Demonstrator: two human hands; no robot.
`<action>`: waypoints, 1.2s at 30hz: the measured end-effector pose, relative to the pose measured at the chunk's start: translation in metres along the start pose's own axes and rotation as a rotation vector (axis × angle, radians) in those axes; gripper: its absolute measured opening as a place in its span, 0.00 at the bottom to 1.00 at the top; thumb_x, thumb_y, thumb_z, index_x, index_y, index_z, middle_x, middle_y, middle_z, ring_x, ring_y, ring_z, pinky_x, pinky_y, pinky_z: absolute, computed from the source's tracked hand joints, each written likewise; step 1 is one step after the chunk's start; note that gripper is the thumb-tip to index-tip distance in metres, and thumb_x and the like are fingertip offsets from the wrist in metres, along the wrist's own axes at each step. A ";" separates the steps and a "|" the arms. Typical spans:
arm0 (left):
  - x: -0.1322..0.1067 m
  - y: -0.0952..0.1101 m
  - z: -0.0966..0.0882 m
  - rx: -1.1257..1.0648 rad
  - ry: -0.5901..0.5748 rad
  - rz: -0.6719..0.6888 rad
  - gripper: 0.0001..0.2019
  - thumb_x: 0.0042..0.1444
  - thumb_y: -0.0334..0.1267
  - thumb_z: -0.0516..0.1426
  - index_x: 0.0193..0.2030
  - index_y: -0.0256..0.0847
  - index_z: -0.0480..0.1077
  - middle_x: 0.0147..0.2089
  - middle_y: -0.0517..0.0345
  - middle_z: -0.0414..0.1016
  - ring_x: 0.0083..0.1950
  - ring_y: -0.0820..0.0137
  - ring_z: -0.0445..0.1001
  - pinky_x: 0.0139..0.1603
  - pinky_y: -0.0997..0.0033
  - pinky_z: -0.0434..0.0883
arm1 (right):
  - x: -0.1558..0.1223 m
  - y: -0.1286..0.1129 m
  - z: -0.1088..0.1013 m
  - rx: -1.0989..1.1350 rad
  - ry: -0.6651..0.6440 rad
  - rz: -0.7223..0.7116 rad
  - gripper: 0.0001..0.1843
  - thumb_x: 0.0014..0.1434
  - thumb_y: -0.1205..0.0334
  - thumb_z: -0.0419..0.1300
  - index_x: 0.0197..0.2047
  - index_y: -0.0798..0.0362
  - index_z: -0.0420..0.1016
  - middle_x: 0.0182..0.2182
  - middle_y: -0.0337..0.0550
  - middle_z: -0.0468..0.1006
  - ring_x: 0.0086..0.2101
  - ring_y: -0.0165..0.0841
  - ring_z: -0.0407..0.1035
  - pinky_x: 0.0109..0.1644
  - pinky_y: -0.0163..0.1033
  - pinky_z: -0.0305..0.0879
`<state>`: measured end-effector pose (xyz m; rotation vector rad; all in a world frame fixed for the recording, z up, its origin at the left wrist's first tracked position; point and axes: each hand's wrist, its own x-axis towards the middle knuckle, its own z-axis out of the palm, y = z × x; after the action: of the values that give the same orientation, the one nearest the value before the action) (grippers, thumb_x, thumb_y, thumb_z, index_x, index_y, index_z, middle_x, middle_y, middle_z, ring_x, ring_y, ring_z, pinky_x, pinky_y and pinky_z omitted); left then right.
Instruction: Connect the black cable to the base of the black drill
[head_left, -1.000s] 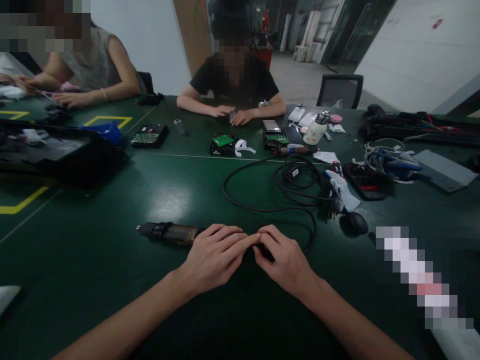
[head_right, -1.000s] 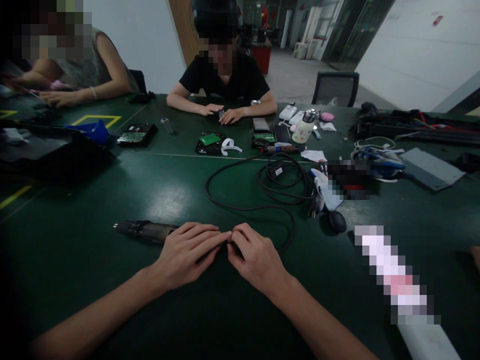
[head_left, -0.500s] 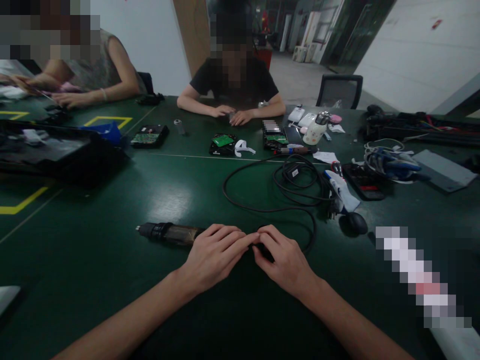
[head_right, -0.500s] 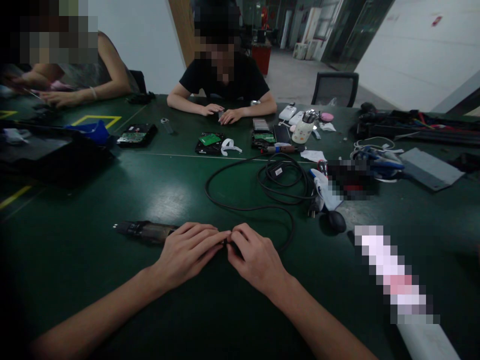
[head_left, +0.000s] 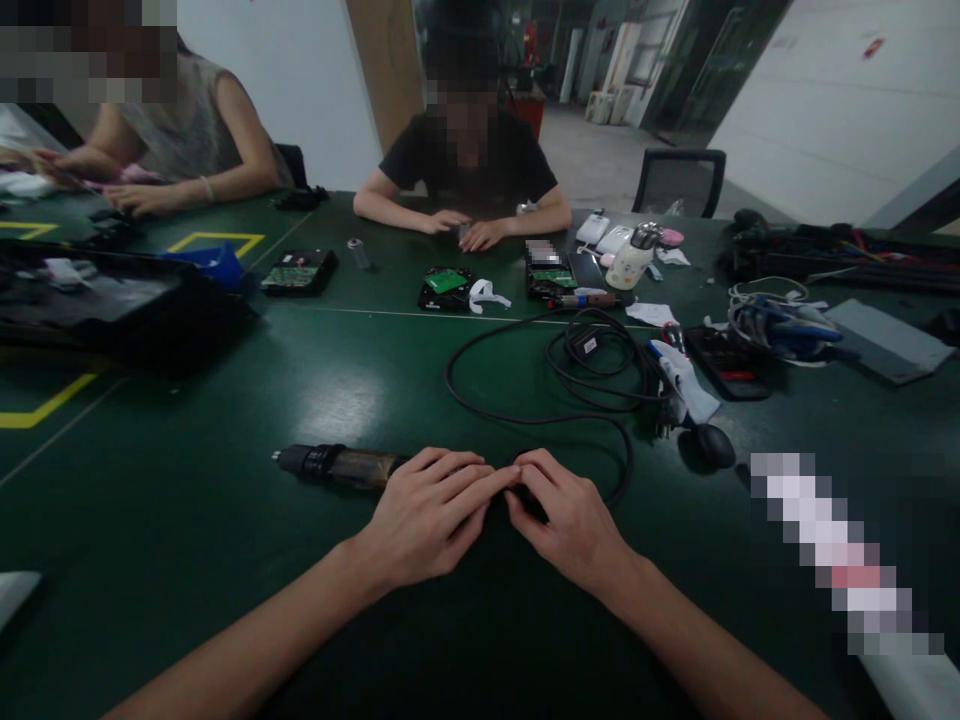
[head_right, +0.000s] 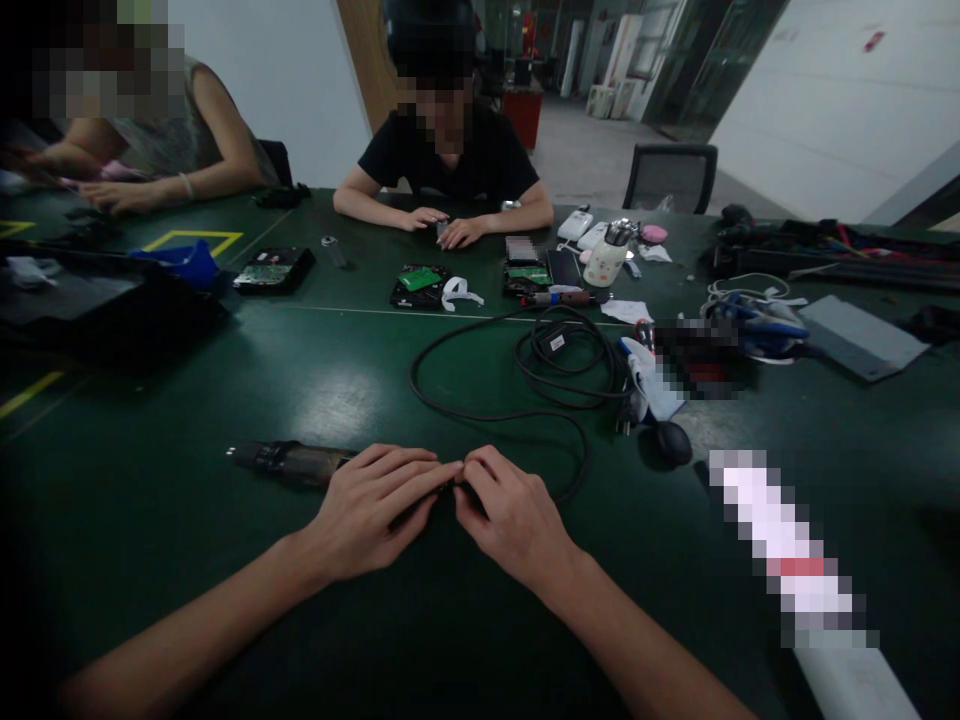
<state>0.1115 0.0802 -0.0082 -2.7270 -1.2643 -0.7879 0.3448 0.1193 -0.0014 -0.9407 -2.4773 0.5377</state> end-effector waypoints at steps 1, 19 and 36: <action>0.000 0.000 0.000 -0.002 -0.001 0.009 0.27 0.68 0.35 0.55 0.73 0.46 0.60 0.58 0.55 0.78 0.58 0.64 0.76 0.56 0.59 0.70 | 0.000 0.000 0.000 -0.003 0.003 -0.003 0.05 0.70 0.66 0.56 0.48 0.51 0.69 0.47 0.46 0.74 0.41 0.35 0.74 0.41 0.40 0.74; 0.001 0.000 0.003 0.049 0.036 -0.016 0.23 0.71 0.37 0.55 0.71 0.46 0.63 0.56 0.55 0.79 0.55 0.65 0.78 0.54 0.60 0.70 | 0.000 -0.001 0.000 0.008 -0.001 0.004 0.04 0.70 0.66 0.56 0.48 0.51 0.68 0.47 0.46 0.74 0.41 0.35 0.74 0.40 0.39 0.74; 0.001 -0.001 0.000 0.007 0.007 0.020 0.25 0.70 0.34 0.54 0.72 0.45 0.61 0.57 0.54 0.79 0.57 0.65 0.77 0.55 0.60 0.71 | 0.001 -0.001 0.000 -0.010 -0.010 0.012 0.04 0.71 0.65 0.56 0.49 0.51 0.68 0.46 0.46 0.74 0.40 0.35 0.74 0.40 0.40 0.74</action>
<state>0.1111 0.0814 -0.0081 -2.7252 -1.2342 -0.7888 0.3439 0.1188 -0.0003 -0.9601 -2.4867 0.5355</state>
